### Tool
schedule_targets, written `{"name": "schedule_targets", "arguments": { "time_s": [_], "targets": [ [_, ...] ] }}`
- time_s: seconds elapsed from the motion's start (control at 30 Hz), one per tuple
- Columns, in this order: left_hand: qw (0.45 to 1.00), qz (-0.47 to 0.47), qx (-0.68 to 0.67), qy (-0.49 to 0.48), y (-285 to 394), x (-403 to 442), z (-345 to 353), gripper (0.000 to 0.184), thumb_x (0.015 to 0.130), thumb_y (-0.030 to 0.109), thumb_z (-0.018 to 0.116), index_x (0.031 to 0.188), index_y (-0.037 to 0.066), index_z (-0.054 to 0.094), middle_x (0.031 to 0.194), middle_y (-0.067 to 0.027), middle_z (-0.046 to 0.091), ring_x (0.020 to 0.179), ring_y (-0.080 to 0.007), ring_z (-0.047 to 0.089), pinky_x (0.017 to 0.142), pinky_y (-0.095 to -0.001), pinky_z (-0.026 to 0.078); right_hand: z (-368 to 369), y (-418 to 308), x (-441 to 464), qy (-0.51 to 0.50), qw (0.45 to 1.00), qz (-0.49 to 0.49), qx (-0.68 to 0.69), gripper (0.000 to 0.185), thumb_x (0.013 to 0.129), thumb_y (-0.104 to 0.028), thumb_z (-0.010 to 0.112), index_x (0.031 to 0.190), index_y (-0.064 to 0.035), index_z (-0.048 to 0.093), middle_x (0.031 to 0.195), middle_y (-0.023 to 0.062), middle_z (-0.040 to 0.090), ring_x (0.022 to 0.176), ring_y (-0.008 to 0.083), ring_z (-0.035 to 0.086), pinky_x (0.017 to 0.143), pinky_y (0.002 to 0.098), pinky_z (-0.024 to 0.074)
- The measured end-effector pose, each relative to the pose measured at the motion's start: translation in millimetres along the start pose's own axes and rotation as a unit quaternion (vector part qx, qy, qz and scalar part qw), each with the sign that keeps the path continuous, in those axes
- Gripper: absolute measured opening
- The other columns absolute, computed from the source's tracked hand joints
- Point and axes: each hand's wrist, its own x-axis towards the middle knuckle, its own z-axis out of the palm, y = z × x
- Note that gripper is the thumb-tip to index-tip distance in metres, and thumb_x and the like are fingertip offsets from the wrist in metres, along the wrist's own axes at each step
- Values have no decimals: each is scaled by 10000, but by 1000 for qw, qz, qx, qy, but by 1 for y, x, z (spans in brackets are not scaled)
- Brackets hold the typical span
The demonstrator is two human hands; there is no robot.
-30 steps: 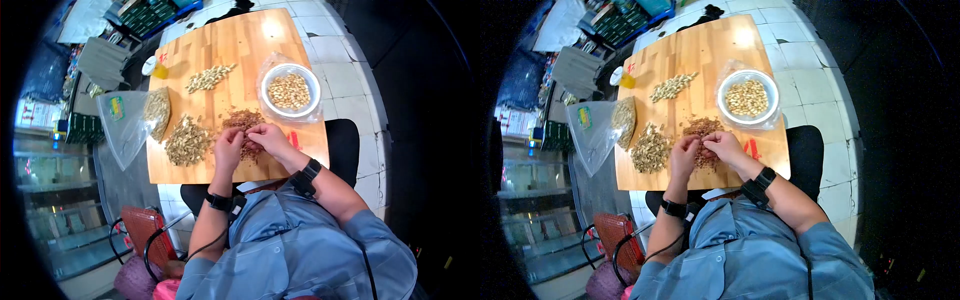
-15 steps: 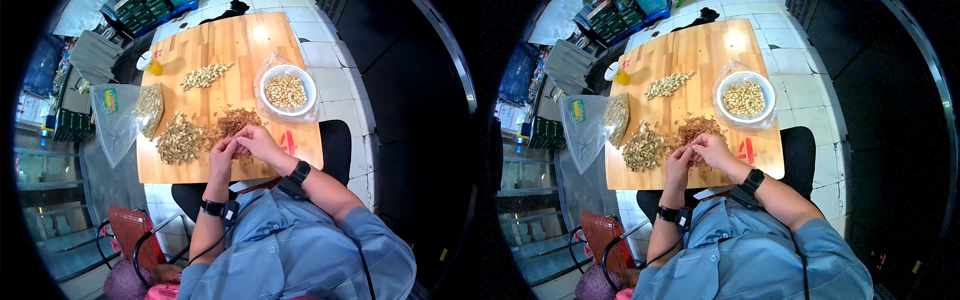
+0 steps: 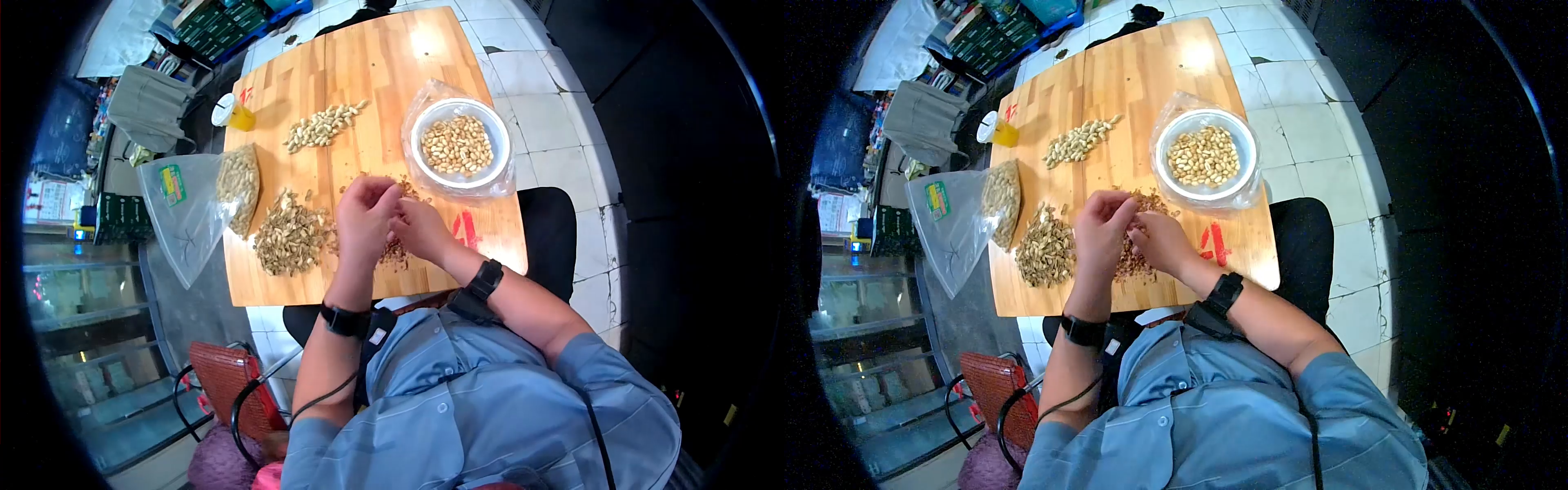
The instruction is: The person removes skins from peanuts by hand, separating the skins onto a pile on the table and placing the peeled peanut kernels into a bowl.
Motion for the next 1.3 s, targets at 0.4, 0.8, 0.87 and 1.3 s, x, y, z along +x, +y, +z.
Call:
{"name": "schedule_targets", "arguments": {
  "time_s": [0.4, 0.8, 0.87, 1.3],
  "targets": [
    [994, 54, 84, -45, -6, 60, 59, 205, 936, 91, 612, 1104, -12, 672, 788, -30, 653, 719, -94, 609, 657, -225, 498, -21, 5, 10, -68, 993, 70, -74, 229, 948, -85, 524, 1157, -11, 581, 963, 117, 678, 868, 243, 649, 763, 384, 517],
    [906, 121, 402, 55, -51, 179, -67, 220, 894, 145, 667, 1068, 12, 680, 879, -108, 679, 760, -161, 634, 703, -304, 515, -26, -5, 21, -176, 955, 146, 188, 341, 922, -137, 628, 1237, -10, 593, 974, 82, 680, 728, 101, 633, 665, 259, 521],
    [882, 172, 436, 47, -51, 203, -63, 183, 879, 127, 663, 1038, 41, 688, 967, -102, 651, 798, -224, 646, 716, -333, 518, -29, -3, 24, -207, 942, 174, 201, 353, 915, -142, 638, 1239, -7, 593, 992, 84, 682, 748, 100, 637, 680, 263, 526],
    [798, 232, 554, 36, -67, 244, -52, 124, 818, 130, 712, 917, 59, 688, 947, -90, 602, 813, -286, 622, 711, -388, 516, -38, 5, 43, -222, 952, 156, 140, 358, 903, -207, 664, 1229, -65, 620, 997, 79, 703, 870, 157, 661, 780, 307, 533]
  ]
}}
